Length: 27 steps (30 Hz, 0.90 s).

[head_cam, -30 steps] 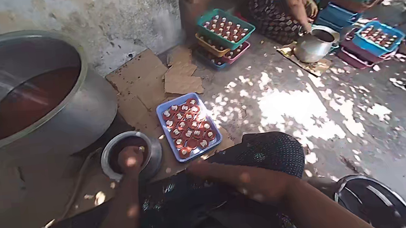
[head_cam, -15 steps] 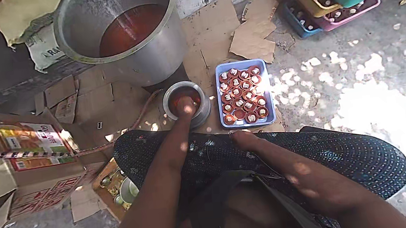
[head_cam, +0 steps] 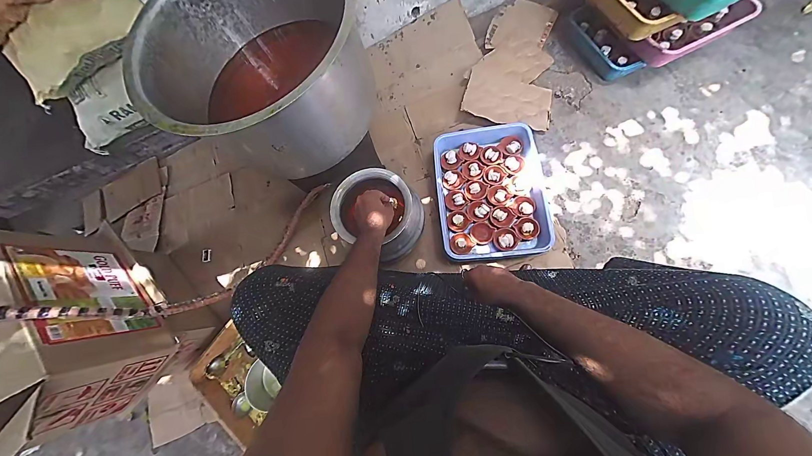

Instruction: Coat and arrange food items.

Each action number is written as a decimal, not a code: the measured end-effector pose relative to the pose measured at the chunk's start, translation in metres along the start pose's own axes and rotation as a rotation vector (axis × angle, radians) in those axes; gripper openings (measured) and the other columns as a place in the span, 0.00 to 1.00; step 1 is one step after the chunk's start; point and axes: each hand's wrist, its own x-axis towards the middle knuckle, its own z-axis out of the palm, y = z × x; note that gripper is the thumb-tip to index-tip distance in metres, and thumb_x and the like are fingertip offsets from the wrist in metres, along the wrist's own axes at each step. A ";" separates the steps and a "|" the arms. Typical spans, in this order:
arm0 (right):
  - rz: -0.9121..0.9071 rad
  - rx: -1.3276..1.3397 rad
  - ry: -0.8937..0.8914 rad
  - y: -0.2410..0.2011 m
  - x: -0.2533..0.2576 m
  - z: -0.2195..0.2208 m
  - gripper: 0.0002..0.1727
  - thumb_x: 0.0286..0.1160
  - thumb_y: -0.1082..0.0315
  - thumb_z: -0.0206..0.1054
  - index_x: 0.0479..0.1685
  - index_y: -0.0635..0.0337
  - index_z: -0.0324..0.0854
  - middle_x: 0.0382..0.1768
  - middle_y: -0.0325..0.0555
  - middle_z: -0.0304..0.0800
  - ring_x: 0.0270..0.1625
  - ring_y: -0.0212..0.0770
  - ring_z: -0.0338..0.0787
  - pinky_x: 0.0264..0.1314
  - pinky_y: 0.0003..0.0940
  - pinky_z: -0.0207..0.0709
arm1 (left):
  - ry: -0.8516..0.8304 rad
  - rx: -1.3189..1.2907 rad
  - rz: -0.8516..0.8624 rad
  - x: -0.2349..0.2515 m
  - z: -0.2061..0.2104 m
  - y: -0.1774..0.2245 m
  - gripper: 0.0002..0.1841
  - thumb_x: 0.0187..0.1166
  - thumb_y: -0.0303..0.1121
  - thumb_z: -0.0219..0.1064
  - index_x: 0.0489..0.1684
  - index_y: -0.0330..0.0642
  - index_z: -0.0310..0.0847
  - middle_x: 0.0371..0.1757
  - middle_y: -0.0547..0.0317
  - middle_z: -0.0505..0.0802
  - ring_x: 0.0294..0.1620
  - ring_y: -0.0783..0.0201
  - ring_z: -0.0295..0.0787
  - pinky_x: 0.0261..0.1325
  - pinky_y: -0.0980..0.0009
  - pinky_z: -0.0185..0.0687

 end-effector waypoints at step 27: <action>-0.077 0.109 0.015 0.014 -0.001 0.011 0.18 0.83 0.60 0.67 0.61 0.65 0.85 0.59 0.66 0.89 0.65 0.68 0.87 0.63 0.73 0.77 | 0.045 -0.396 0.239 -0.011 0.016 0.047 0.15 0.73 0.41 0.78 0.50 0.41 0.93 0.44 0.54 0.97 0.42 0.63 0.94 0.55 0.59 0.90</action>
